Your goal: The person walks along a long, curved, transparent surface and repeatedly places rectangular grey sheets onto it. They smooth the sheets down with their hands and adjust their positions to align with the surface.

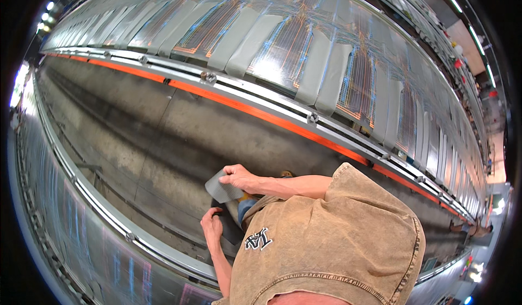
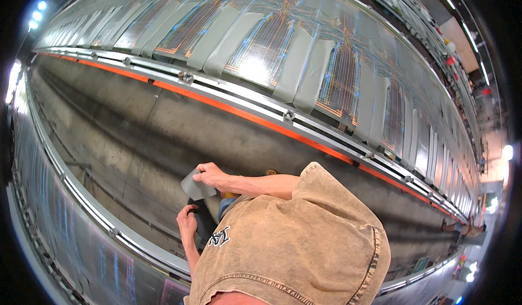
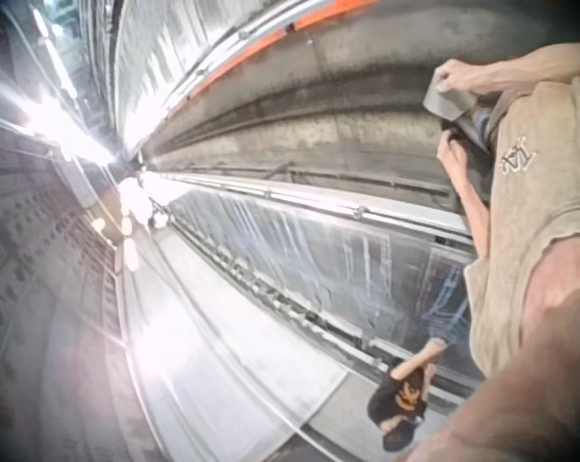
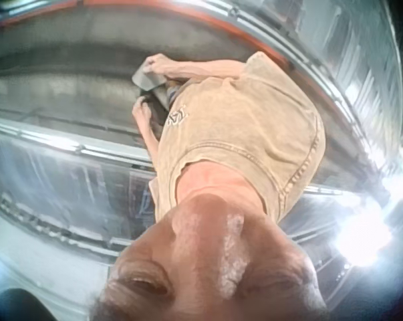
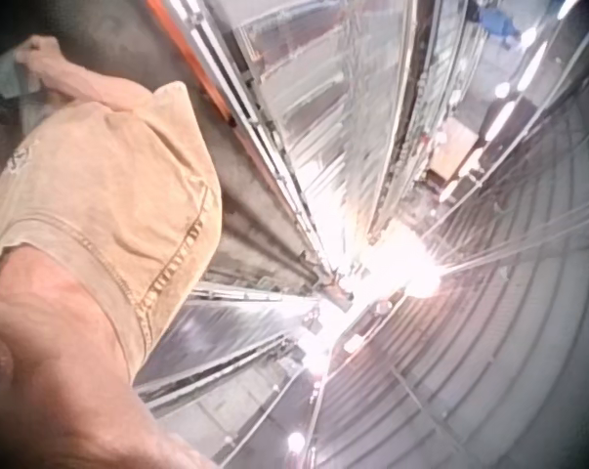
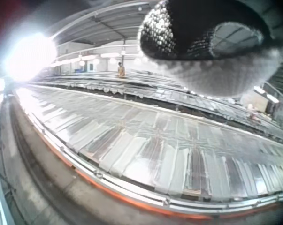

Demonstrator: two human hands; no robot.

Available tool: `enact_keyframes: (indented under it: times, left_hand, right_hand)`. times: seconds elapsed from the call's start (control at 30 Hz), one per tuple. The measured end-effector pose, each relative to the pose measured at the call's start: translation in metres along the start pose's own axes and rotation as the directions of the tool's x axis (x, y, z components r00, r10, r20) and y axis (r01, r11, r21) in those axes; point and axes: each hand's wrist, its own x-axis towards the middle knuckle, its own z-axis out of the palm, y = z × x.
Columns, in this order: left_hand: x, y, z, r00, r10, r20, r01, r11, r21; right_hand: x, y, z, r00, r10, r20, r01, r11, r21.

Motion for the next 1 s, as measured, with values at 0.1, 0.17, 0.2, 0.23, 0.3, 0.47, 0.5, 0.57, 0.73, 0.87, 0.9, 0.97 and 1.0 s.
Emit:
enact_keyframes:
  times: [0.1, 0.17, 0.2, 0.23, 0.3, 0.47, 0.5, 0.57, 0.73, 0.87, 0.9, 0.97, 1.0]
  left_hand:
    - [0.045, -0.005, 0.007, 0.954, -0.17, 0.247, 0.239, 0.928, -0.286]
    - [0.062, 0.002, 0.012, 0.931, -0.137, 0.339, 0.321, 0.75, -0.579]
    - [0.069, 0.009, 0.018, 0.919, -0.114, 0.378, 0.363, 0.621, -0.695]
    - [0.073, 0.019, 0.017, 0.895, -0.101, 0.434, 0.434, 0.421, -0.796]
    - [0.084, 0.057, 0.027, 0.854, -0.087, 0.513, 0.52, 0.2, -0.831]
    - [0.1, 0.098, 0.065, 0.902, -0.343, 0.263, 0.421, 0.562, -0.712]
    - [0.102, 0.104, 0.066, 0.902, -0.359, 0.238, 0.417, 0.586, -0.695]
    - [0.098, 0.109, 0.059, 0.899, -0.385, 0.207, 0.422, 0.64, -0.643]
    - [0.083, 0.095, 0.055, 0.821, -0.567, 0.064, 0.513, 0.685, -0.517]
    - [0.063, 0.089, 0.044, 0.695, -0.717, -0.062, 0.659, 0.668, -0.344]
    - [0.054, 0.092, 0.043, 0.647, -0.758, -0.089, 0.707, 0.639, -0.303]
    - [0.037, 0.102, 0.031, 0.592, -0.796, -0.127, 0.76, 0.604, -0.24]
    - [0.035, 0.105, 0.033, 0.573, -0.808, -0.139, 0.775, 0.589, -0.226]
  right_hand:
    - [0.009, -0.013, 0.006, 0.998, 0.061, 0.004, -0.061, 0.997, 0.046]
    - [0.011, -0.014, -0.008, 0.988, 0.152, 0.003, -0.152, 0.986, -0.064]
    - [0.012, -0.002, -0.01, 0.985, 0.169, -0.042, -0.171, 0.983, -0.072]
    - [-0.006, -0.038, -0.008, 0.921, 0.389, 0.029, -0.389, 0.912, 0.126]
    - [0.005, -0.015, -0.039, 0.986, 0.153, -0.071, -0.168, 0.926, -0.339]
    - [-0.018, -0.056, -0.103, 0.981, -0.194, 0.025, 0.158, 0.707, -0.689]
    - [-0.02, -0.095, -0.134, 0.987, -0.16, 0.0, 0.112, 0.692, -0.713]
    - [-0.024, -0.116, -0.219, 0.795, -0.528, -0.298, 0.28, 0.756, -0.592]
    - [0.013, -0.114, -0.462, 0.544, -0.76, -0.356, -0.28, 0.236, -0.931]
    - [0.041, -0.152, -0.509, 0.7, -0.572, -0.427, -0.432, 0.137, -0.891]
    - [0.052, -0.163, -0.528, 0.655, -0.599, -0.46, -0.478, 0.143, -0.867]
    - [0.077, -0.172, -0.563, 0.579, -0.648, -0.495, -0.508, 0.189, -0.841]
    - [0.089, -0.181, -0.583, 0.539, -0.69, -0.483, -0.488, 0.211, -0.847]
